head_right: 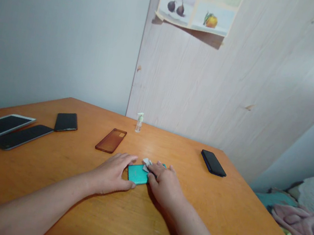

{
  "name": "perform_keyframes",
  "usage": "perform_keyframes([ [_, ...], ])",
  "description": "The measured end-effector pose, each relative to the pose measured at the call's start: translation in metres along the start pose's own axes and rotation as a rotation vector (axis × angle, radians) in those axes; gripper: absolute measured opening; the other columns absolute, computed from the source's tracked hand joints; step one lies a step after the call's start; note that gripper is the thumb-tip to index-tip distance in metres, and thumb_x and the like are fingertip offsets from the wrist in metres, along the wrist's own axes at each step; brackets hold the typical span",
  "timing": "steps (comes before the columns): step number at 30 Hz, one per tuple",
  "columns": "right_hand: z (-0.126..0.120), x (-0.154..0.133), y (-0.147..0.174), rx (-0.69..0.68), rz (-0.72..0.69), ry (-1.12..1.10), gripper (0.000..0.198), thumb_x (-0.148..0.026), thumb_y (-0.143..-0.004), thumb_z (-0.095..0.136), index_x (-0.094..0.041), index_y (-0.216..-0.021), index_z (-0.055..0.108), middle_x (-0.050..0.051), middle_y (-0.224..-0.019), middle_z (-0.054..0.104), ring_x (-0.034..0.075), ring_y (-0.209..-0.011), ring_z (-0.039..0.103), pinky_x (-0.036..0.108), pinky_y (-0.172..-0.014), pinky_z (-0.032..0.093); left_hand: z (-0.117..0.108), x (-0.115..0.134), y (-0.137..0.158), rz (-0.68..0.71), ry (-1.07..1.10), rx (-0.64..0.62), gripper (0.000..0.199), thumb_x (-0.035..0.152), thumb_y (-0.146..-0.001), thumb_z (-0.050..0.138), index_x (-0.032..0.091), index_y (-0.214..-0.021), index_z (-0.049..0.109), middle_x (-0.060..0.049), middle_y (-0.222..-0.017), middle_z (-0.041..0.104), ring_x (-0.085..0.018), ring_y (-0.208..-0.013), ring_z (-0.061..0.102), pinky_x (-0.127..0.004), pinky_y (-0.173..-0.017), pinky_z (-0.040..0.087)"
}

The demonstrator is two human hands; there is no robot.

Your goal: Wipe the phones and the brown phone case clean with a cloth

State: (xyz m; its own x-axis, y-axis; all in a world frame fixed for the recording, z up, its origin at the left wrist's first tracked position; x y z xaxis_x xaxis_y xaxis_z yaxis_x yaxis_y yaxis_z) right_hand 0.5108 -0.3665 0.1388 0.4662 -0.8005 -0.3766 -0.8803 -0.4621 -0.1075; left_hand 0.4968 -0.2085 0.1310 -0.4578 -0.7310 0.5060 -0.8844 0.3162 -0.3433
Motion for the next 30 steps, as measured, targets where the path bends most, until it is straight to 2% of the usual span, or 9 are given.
perform_keyframes([
  [3,-0.008,0.001,-0.002,0.141,-0.035,-0.243,0.038,-0.030,-0.090,0.045,-0.025,-0.118,0.069,0.004,-0.123,0.068,0.024,-0.118,0.060,0.044,-0.107,0.039,-0.007,0.000,-0.001,-0.029,0.044,0.028,0.065,0.049,-0.070,0.073,0.021,-0.126,0.054,-0.012,-0.121,0.062,-0.032,-0.113,0.056,-0.042,-0.094,0.044],
  [5,-0.011,-0.002,-0.001,0.202,-0.036,-0.427,0.034,-0.033,-0.088,0.049,-0.022,-0.110,0.072,0.006,-0.113,0.072,0.023,-0.106,0.065,0.040,-0.097,0.047,-0.013,0.002,-0.001,-0.028,0.108,0.069,0.060,0.046,-0.075,0.071,0.021,-0.127,0.054,-0.011,-0.120,0.062,-0.030,-0.113,0.056,-0.042,-0.095,0.043],
  [9,-0.012,-0.008,0.001,0.226,0.021,-0.760,0.026,-0.039,-0.082,0.060,-0.019,-0.092,0.073,0.005,-0.090,0.074,0.021,-0.084,0.066,0.035,-0.080,0.051,-0.016,0.011,-0.002,0.027,0.315,0.119,0.050,0.038,-0.077,0.070,0.023,-0.123,0.057,-0.008,-0.116,0.064,-0.026,-0.109,0.058,-0.039,-0.095,0.044],
  [12,-0.007,-0.012,0.001,0.183,0.047,-0.914,0.025,-0.040,-0.078,0.066,-0.018,-0.089,0.071,0.003,-0.084,0.072,0.017,-0.077,0.063,0.032,-0.075,0.048,-0.010,0.011,-0.004,0.006,0.554,0.073,0.029,0.038,-0.086,0.061,0.019,-0.108,0.064,-0.006,-0.100,0.068,-0.020,-0.092,0.062,-0.031,-0.083,0.048],
  [15,-0.004,-0.012,0.000,0.158,0.080,-0.975,0.030,-0.045,-0.078,0.068,-0.016,-0.089,0.070,0.003,-0.077,0.068,0.016,-0.071,0.060,0.030,-0.069,0.047,-0.007,0.006,-0.006,-0.050,0.720,0.053,0.028,0.040,-0.091,0.052,0.016,-0.089,0.066,-0.003,-0.083,0.068,-0.016,-0.078,0.061,-0.027,-0.073,0.047],
  [20,-0.010,-0.009,0.002,0.192,0.113,-0.950,0.039,-0.055,-0.079,0.067,-0.016,-0.081,0.066,0.001,-0.067,0.062,0.014,-0.063,0.055,0.028,-0.063,0.044,-0.012,-0.005,-0.008,-0.135,0.864,0.109,0.033,0.045,-0.090,0.054,0.014,-0.084,0.064,-0.003,-0.079,0.067,-0.016,-0.075,0.058,-0.027,-0.072,0.046],
  [23,-0.014,-0.013,0.004,0.217,0.073,-0.927,0.042,-0.056,-0.082,0.064,-0.017,-0.099,0.067,0.006,-0.091,0.069,0.018,-0.082,0.060,0.030,-0.073,0.046,-0.011,-0.005,-0.008,-0.156,0.904,0.105,0.034,0.047,-0.090,0.055,0.014,-0.084,0.064,-0.003,-0.079,0.066,-0.016,-0.075,0.058,-0.027,-0.072,0.045],
  [25,-0.009,-0.018,0.004,0.159,0.030,-0.935,0.043,-0.052,-0.081,0.067,-0.019,-0.109,0.066,0.007,-0.104,0.068,0.020,-0.093,0.061,0.032,-0.080,0.046,-0.011,-0.003,-0.007,-0.159,0.926,0.099,0.036,0.048,-0.089,0.056,0.014,-0.084,0.064,-0.003,-0.078,0.066,-0.016,-0.074,0.058,-0.027,-0.071,0.045],
  [30,0.001,-0.018,0.003,0.086,0.050,-0.980,0.030,-0.046,-0.079,0.069,-0.016,-0.080,0.067,0.001,-0.074,0.064,0.014,-0.070,0.055,0.029,-0.070,0.041,-0.008,-0.001,-0.006,-0.176,0.936,0.091,0.042,0.055,-0.090,0.052,0.015,-0.080,0.061,-0.001,-0.074,0.063,-0.015,-0.071,0.057,-0.026,-0.068,0.044],
])
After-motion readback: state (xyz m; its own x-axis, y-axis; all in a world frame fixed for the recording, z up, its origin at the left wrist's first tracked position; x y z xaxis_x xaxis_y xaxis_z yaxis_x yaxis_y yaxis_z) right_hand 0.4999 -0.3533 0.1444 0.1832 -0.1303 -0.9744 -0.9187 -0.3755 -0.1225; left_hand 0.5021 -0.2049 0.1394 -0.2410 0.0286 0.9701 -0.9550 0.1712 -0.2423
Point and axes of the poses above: each hand's wrist, its own y-axis away from the middle knuckle, its own z-axis out of the palm, x = y × z, the point moved 8 cm from there along -y, towards the middle knuckle
